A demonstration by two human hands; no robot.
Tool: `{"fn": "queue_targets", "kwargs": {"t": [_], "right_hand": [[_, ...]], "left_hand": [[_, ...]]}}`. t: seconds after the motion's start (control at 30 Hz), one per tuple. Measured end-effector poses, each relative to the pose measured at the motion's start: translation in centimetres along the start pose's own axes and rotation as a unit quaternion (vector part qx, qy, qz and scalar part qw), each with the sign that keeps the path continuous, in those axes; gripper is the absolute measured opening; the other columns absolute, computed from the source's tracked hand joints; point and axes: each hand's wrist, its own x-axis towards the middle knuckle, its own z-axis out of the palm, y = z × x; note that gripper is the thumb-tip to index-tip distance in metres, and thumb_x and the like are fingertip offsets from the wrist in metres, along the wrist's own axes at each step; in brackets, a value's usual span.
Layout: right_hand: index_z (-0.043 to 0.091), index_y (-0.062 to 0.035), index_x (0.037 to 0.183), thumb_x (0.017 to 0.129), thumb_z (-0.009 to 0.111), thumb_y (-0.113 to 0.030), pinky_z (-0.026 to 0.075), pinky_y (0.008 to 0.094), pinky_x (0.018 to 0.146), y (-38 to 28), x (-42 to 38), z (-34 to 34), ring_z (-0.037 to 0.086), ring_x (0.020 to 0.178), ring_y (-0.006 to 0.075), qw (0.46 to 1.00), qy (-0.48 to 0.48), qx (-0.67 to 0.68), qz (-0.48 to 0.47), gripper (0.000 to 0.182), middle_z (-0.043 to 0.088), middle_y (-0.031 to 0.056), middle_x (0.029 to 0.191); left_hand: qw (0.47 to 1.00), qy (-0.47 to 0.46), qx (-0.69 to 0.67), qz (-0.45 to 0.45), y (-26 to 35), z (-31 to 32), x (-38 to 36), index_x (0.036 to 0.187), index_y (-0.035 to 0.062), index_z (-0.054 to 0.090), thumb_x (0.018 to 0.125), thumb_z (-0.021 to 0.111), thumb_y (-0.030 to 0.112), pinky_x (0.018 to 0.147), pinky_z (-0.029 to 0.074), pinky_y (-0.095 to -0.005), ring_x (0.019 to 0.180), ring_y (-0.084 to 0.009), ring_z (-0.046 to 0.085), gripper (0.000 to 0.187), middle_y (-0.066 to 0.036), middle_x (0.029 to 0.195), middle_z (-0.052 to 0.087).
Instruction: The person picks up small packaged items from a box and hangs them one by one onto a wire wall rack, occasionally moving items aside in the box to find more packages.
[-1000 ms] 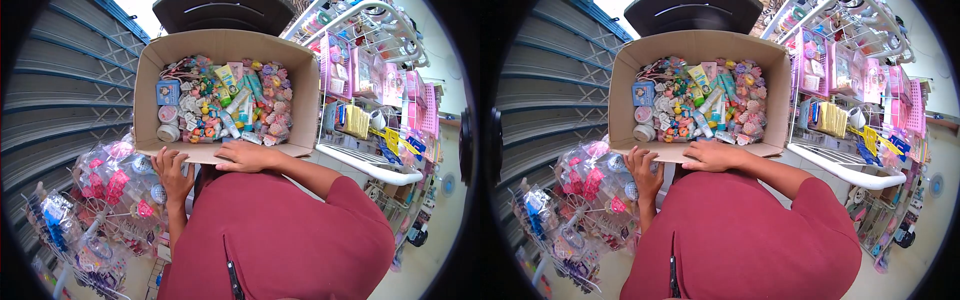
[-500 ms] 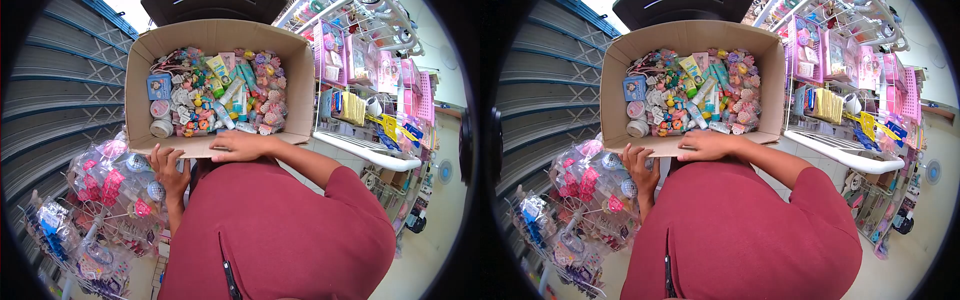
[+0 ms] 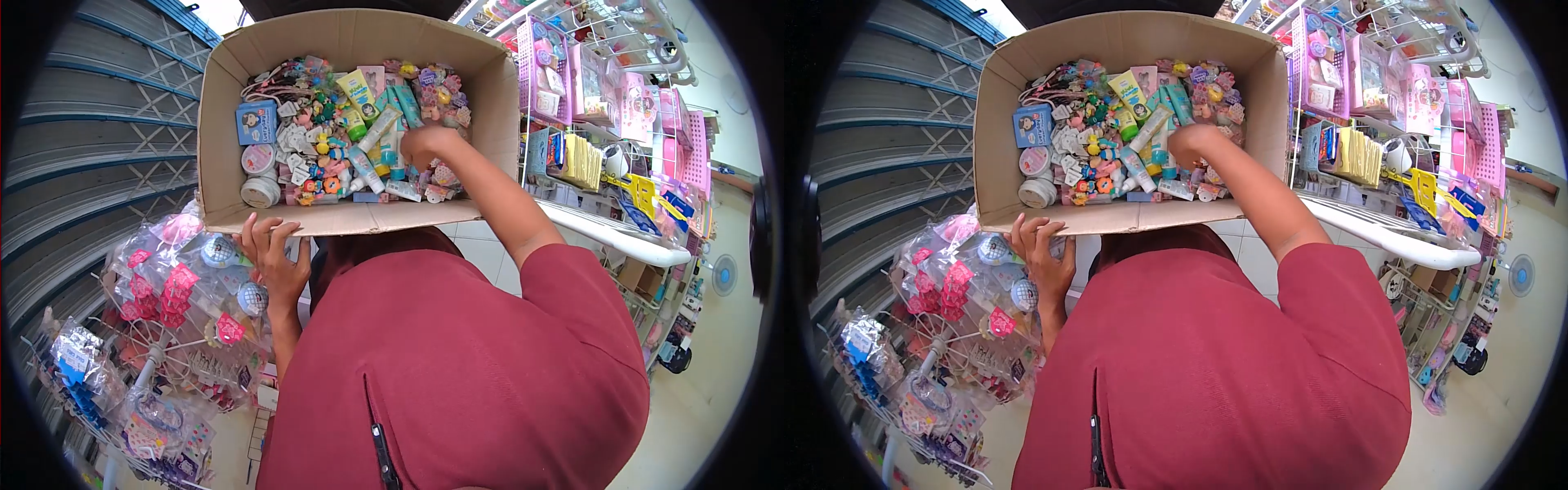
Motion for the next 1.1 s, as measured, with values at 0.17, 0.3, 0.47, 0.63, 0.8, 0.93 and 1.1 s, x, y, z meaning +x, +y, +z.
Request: {"fn": "queue_targets", "kwargs": {"t": [0.17,0.3,0.47,0.63,0.8,0.93,1.1], "right_hand": [[0.076,-0.0038,0.089,0.062,0.083,-0.018,0.055,0.0376,0.067,-1.8,-0.3,2.9,0.07,0.078,0.0225,0.964,-0.263,-0.029,0.027,0.031,0.074,0.0072,0.084],[0.076,-0.004,0.085,0.062,0.081,-0.015,0.055,0.0377,0.065,-4.5,-2.7,1.7,0.071,0.076,0.0231,0.972,-0.185,-0.143,-0.007,0.025,0.074,0.0069,0.082],[0.076,-0.0029,0.086,0.075,0.066,-0.013,0.056,0.0387,0.061,-0.8,-0.3,2.1,0.071,0.07,0.0251,0.986,-0.118,0.042,0.106,0.018,0.074,0.0112,0.083],[0.073,0.0038,0.093,0.078,0.06,-0.011,0.056,0.0374,0.063,1.1,-4.1,-2.7,0.072,0.07,0.0235,0.989,-0.012,0.125,0.072,0.025,0.072,0.0134,0.08],[0.071,0.0,0.107,0.079,0.062,-0.014,0.055,0.0335,0.065,0.4,-6.6,-6.5,0.071,0.069,0.0223,0.968,0.12,0.22,0.01,0.032,0.072,0.0128,0.083],[0.071,-0.0054,0.111,0.079,0.062,-0.015,0.053,0.0358,0.065,0.4,-6.6,-7.3,0.068,0.069,0.0224,0.964,0.202,0.168,-0.052,0.035,0.071,0.0134,0.086],[0.071,-0.0072,0.111,0.078,0.059,-0.013,0.052,0.0357,0.063,-0.6,-5.9,-6.6,0.065,0.066,0.0226,0.972,0.128,0.184,-0.067,0.036,0.069,0.0119,0.077]], "left_hand": [[1.0,-0.005,-0.002,0.0,-0.5,0.3,0.2,0.1,0.0164,0.068,0.072,0.077,0.011,0.117,0.01,-0.0539,0.136,-0.0323,0.036,0.03,-0.004,0.114,0.057],[1.0,0.007,-0.025,0.001,-0.6,0.5,0.2,0.099,0.0162,0.067,0.072,0.076,0.011,0.117,0.01,-0.0538,0.136,-0.0322,0.035,0.029,-0.004,0.116,0.057],[1.0,0.008,-0.022,-0.003,-0.6,0.4,0.2,0.099,0.0163,0.067,0.072,0.075,0.012,0.117,0.011,-0.0532,0.137,-0.0319,0.034,0.028,-0.003,0.117,0.057],[0.999,0.011,-0.037,-0.001,-0.4,0.3,0.5,0.098,0.0152,0.066,0.071,0.076,0.006,0.117,0.009,-0.0533,0.136,-0.0335,0.034,0.031,-0.005,0.116,0.056],[0.999,0.012,-0.032,-0.005,0.3,0.1,1.1,0.098,0.0145,0.066,0.07,0.076,0.005,0.115,0.015,-0.052,0.135,-0.0347,0.035,0.031,-0.006,0.115,0.056],[0.999,0.01,-0.042,-0.016,-0.1,0.5,0.9,0.096,0.0162,0.066,0.071,0.075,0.011,0.117,0.01,-0.054,0.139,-0.0309,0.032,0.027,-0.003,0.119,0.056],[0.999,0.01,-0.038,-0.021,0.0,0.4,0.9,0.096,0.0159,0.066,0.071,0.075,0.011,0.118,0.009,-0.0543,0.139,-0.0308,0.032,0.027,-0.003,0.119,0.056]]}}
